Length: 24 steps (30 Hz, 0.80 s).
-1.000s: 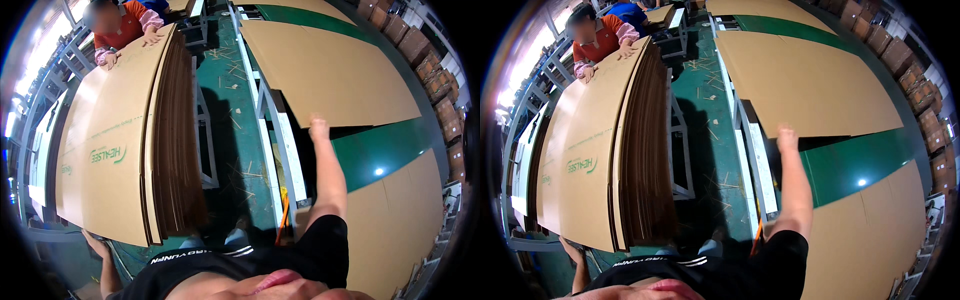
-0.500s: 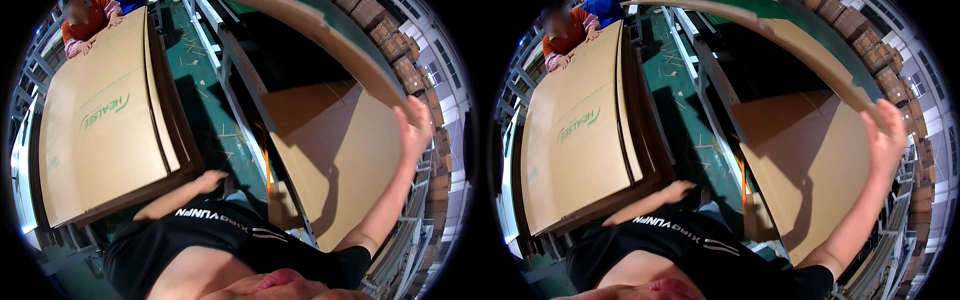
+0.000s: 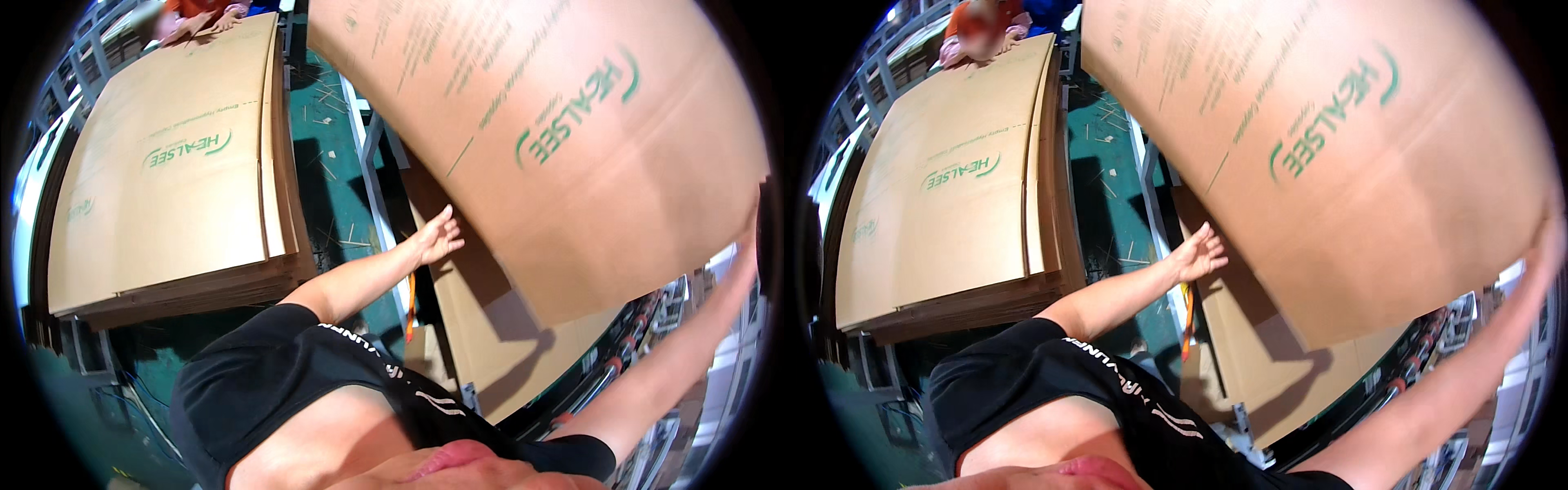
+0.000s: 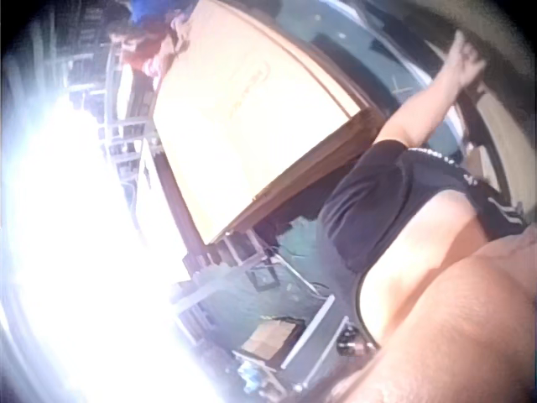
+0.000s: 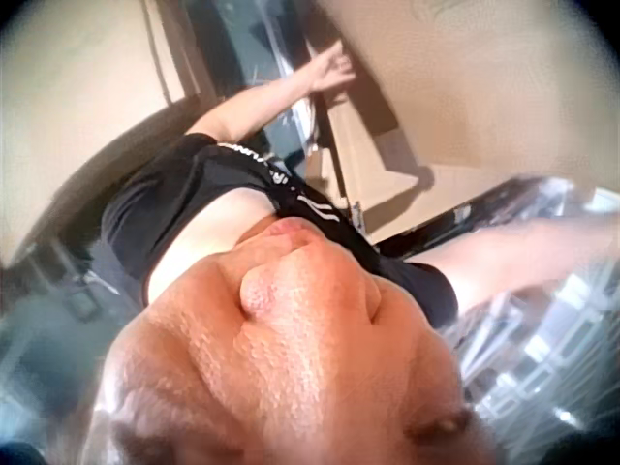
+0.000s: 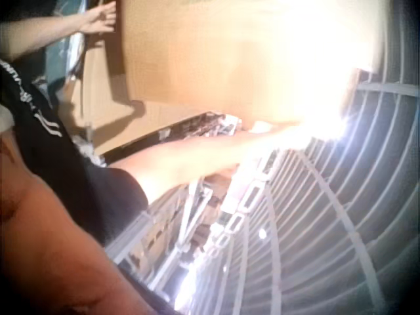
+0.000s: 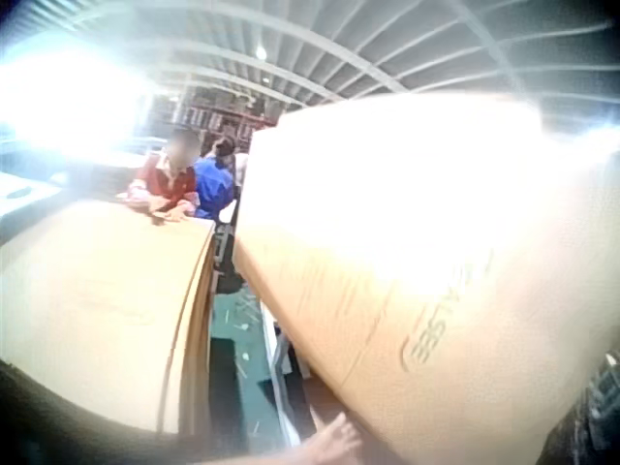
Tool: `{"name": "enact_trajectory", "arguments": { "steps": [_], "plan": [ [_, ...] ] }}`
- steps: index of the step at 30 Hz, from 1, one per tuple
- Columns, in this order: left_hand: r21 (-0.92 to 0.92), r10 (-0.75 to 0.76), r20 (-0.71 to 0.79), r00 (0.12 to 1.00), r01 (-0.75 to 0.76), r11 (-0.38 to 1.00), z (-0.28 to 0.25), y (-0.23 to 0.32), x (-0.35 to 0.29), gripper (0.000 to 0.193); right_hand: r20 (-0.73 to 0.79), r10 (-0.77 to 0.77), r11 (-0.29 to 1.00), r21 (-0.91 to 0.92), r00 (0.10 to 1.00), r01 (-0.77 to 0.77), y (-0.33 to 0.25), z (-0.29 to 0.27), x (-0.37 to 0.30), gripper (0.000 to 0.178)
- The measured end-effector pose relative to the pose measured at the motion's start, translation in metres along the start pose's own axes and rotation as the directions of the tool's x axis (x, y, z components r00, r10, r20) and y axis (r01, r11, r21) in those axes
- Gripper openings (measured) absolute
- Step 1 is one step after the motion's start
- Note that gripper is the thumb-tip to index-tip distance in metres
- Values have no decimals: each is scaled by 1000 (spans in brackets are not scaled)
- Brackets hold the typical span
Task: The person assembles flat cardboard sheets into boxes by folding the flaps and securing them with tape. The person repeatedly picks up sheets, folds the sides, and applies tape to the seams before moving to the next sheet.
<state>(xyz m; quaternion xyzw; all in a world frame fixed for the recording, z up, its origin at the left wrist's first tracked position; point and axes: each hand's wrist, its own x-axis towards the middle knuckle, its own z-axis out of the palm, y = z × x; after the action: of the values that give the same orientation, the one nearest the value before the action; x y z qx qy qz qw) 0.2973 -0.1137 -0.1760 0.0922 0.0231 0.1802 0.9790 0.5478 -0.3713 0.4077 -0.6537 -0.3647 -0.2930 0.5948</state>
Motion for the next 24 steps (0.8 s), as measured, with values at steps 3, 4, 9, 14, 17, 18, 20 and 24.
{"name": "enact_trajectory", "arguments": {
  "steps": [3, 4, 9, 14, 17, 18, 20, 24],
  "plan": [
    [202, 169, -154, 974, -136, 970, 38, -21, -20, 28, 88, 403, 910, 71, 911, -409, 176, 35, -24, 59],
    [241, 215, -235, 948, -157, 958, 24, -22, -16, 27, 132, 483, 864, 90, 866, -496, 234, 42, -54, 55],
    [665, 567, -346, 747, -231, 710, -47, 7, 52, 28, 164, 815, 552, 66, 555, -831, 491, 128, -290, 60],
    [778, 668, -377, 642, -172, 605, -11, 98, 46, 15, 466, 870, 194, -17, 164, -981, 503, 191, -421, 39],
    [884, 656, -356, 665, 13, 467, 37, 143, 43, 19, 500, 865, 45, -11, 34, -999, 486, 204, -442, 43],
    [872, 663, -387, 641, 20, 489, 57, 154, 35, 18, 484, 874, -14, -37, -31, -999, 462, 211, -442, 46],
    [864, 687, -378, 621, -29, 502, 92, 172, 13, 16, 540, 841, -64, 140, 22, -988, 376, 220, -422, 53],
    [918, 723, -294, 625, -25, 395, 179, 216, -42, 15, 521, 848, -110, 358, 100, -927, 321, 223, -408, 56]
  ]
}}
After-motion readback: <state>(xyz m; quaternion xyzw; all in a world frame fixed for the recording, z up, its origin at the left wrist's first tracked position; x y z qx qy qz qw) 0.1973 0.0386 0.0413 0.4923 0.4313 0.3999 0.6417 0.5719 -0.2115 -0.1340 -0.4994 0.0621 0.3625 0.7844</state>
